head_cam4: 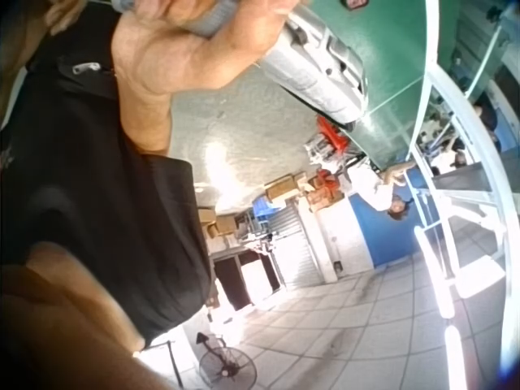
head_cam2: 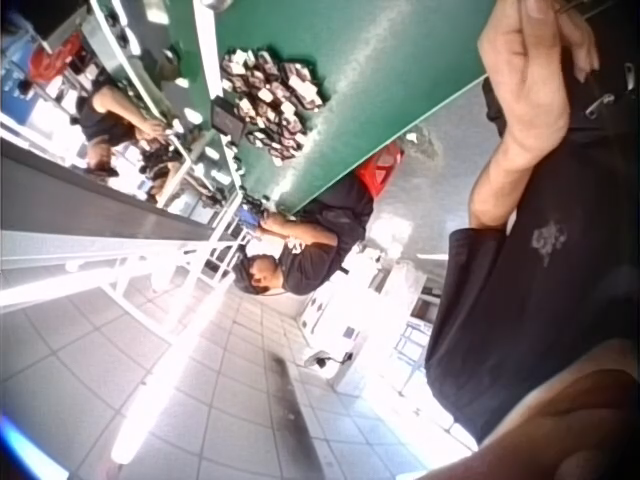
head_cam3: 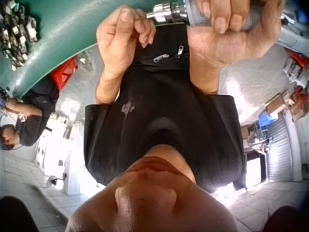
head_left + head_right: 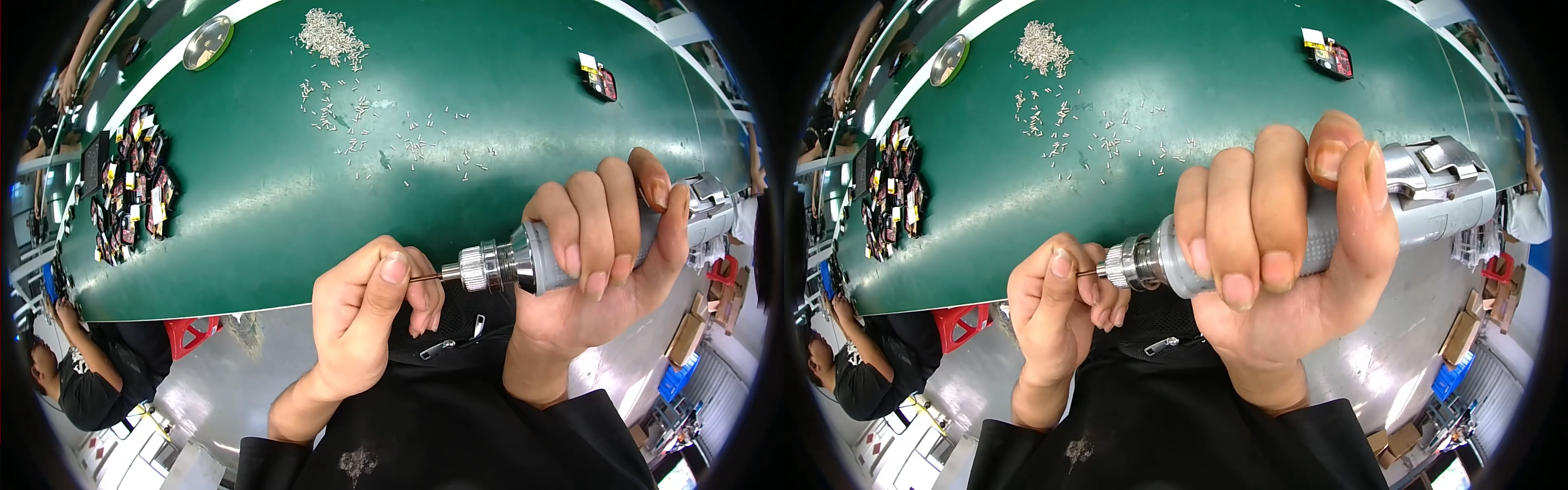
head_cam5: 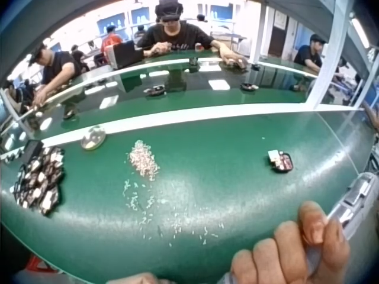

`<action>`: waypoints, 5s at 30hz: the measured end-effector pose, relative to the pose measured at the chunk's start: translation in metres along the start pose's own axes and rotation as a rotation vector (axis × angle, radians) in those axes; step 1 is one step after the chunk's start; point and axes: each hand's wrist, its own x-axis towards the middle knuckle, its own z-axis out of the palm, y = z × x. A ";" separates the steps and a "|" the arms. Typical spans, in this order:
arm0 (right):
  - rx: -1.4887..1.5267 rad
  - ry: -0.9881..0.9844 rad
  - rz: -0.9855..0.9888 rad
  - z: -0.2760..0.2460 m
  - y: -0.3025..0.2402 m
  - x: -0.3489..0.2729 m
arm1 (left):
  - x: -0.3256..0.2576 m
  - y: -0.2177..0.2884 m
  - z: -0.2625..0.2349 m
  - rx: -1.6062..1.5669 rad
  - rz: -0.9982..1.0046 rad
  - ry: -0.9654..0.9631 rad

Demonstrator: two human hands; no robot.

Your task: Using an electric screwdriver to assemble small electronic components on a factory assembly line.

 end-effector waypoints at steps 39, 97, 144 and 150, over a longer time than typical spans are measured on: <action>-0.045 0.289 0.174 0.011 0.048 -0.017 | 0.092 0.209 -0.186 1.403 0.575 0.723; -0.088 0.434 0.453 0.014 0.062 -0.093 | -0.003 0.032 -0.037 1.885 0.965 -0.313; -0.476 -0.360 0.283 0.018 0.036 0.018 | -0.023 0.036 -0.025 1.980 0.713 -0.369; -0.325 -0.289 0.343 0.013 0.037 0.019 | -0.025 0.042 -0.038 1.930 0.715 -0.376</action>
